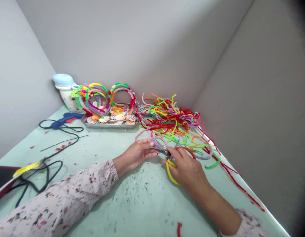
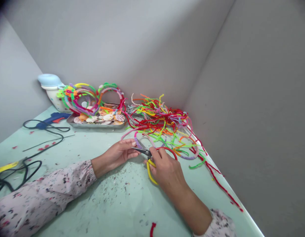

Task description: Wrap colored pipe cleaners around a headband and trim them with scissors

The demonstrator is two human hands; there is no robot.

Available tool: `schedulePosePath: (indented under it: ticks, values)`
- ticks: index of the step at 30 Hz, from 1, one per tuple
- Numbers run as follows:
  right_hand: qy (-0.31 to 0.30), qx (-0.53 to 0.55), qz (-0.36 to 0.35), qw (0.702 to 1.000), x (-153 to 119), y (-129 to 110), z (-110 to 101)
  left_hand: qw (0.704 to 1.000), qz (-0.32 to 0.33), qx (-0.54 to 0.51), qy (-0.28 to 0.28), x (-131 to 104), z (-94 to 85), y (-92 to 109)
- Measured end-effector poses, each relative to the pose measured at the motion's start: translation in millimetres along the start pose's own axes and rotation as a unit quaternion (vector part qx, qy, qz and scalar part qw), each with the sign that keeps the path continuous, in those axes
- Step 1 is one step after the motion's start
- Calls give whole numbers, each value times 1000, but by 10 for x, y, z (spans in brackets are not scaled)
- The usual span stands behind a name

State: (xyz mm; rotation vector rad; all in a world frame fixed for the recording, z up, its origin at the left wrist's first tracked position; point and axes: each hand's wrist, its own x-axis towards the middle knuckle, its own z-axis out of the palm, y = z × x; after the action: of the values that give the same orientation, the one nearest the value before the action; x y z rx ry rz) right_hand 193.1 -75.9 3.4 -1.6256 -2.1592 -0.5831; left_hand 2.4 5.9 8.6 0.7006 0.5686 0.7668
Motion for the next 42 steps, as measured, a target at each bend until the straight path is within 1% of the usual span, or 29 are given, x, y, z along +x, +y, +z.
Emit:
schedulePosePath:
  ticks: [7, 16, 22, 25, 27, 30, 33, 35, 38, 39, 40, 42]
  values:
    - [12, 0, -3, 1000, -6, -3, 16, 1000, -3, -10, -3, 10, -18, -3]
    - [8, 17, -1, 1000, -13, 4, 32, 1000, 3, -17, -2, 25, -47, -29]
    - [4, 31, 4, 1000, -30, 18, 81, 1000, 1, -18, 5, 28, -31, -14]
    - [1, 70, 11, 997, -26, 8, 79, 1000, -1, -16, 2, 23, -31, -12]
    - [0, 132, 30, 991, -12, -1, 60, 1000, -4, -12, 0, 21, -40, -15]
    - [-15, 232, 103, 967, 16, 3, 34, 1000, -3, -1, 1, 23, -61, -22]
    - [-49, 316, 187, 929, 29, 38, 65, 1000, 10, 8, -3, 30, -79, -27]
    - [-63, 394, 223, 889, 25, 62, 122, 1000, 17, 8, 0, 34, -83, -28]
    - [-59, 523, 259, 810, 18, 68, 198, 1000, 22, 11, 2, 24, -70, -28]
    - [-59, 546, 265, 792, 19, 59, 208, 1000, 25, 18, -2, 15, -60, -29]
    - [-60, 558, 269, 783, 21, 46, 207, 999, 28, 28, -6, 5, -46, -34]
    - [-63, 555, 273, 784, 27, 9, 179, 997, 38, 60, -12, -18, -14, -53]
